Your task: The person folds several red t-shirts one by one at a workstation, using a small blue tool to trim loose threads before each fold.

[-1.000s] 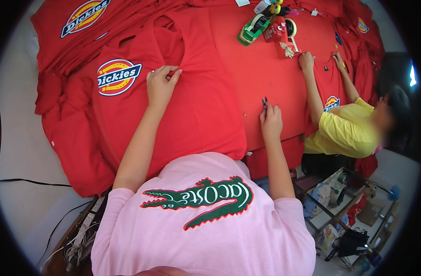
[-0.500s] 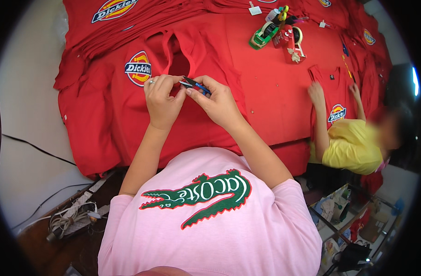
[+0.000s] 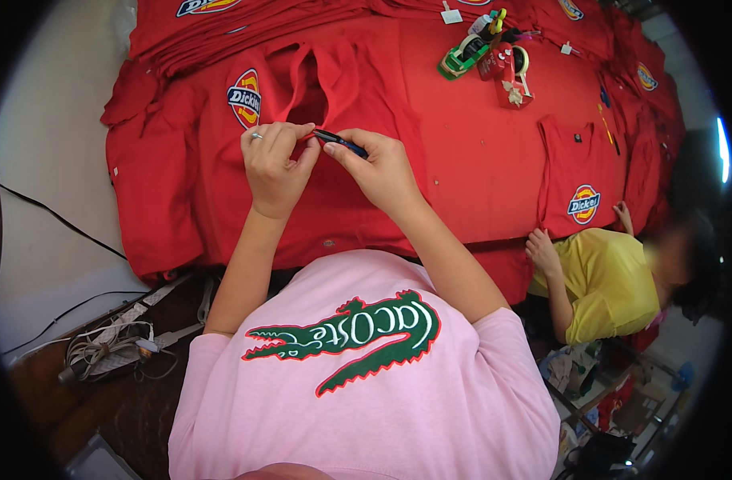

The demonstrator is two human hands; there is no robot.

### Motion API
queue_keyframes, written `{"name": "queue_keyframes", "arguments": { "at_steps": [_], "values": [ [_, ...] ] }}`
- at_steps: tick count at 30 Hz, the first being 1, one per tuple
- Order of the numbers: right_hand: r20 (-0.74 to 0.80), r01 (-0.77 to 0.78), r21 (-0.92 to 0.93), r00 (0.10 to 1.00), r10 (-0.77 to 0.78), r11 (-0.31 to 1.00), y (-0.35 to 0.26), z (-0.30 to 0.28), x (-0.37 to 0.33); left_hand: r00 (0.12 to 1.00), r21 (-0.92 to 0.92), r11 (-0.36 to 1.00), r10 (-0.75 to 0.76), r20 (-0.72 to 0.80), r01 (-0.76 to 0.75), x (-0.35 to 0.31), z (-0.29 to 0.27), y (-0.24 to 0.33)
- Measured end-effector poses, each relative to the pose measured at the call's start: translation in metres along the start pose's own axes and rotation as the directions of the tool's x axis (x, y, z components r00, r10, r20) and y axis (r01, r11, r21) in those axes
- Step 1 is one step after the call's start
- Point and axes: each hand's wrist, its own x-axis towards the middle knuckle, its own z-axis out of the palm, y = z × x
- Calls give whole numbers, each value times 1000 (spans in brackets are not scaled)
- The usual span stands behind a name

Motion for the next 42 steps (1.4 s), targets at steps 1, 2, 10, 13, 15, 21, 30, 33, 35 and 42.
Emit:
{"name": "queue_keyframes", "arguments": {
  "at_steps": [1, 2, 10, 13, 15, 21, 30, 33, 35, 42],
  "values": [
    [2, -14, 8, 1000, 14, 1000, 1, -1, -2, 1000, 6, 1000, 8, -3, -8, -1, 0, 1],
    [3, -28, 17, 1000, 28, 999, 3, -2, -4, 1000, 11, 1000, 16, -5, -16, -2, 0, 3],
    [-223, -84, 6, 971, 84, 996, 50, -45, -9, 988, -139, 981, -120, 98, 133, -7, 19, -19],
    [-323, -290, -315, 928, 185, 904, 121, -102, -10, 968, -166, 957, -223, 112, 239, 1, 34, -51],
    [-348, -327, -574, 927, 138, 751, 156, -134, -24, 918, -165, 920, -311, 246, 356, -13, 25, -56],
    [-292, -170, -855, 939, -184, 490, 197, -167, -75, 816, -87, 906, -327, 476, 414, -127, -16, -53],
    [644, 484, -517, 763, -51, 706, 104, -25, -112, 674, -183, 749, -424, 605, 636, -223, -67, 36],
    [648, 473, -502, 760, -47, 724, 120, 3, -94, 536, -347, 542, -239, 810, 766, -222, -50, 47],
    [519, 291, -406, 854, -44, 866, 74, 12, -76, 557, -408, 494, -198, 807, 768, -210, -38, 56],
    [-178, 753, -330, 543, -821, 569, -124, -63, -7, 367, -93, 561, -399, 841, 823, -140, -32, 12]
  ]
}}
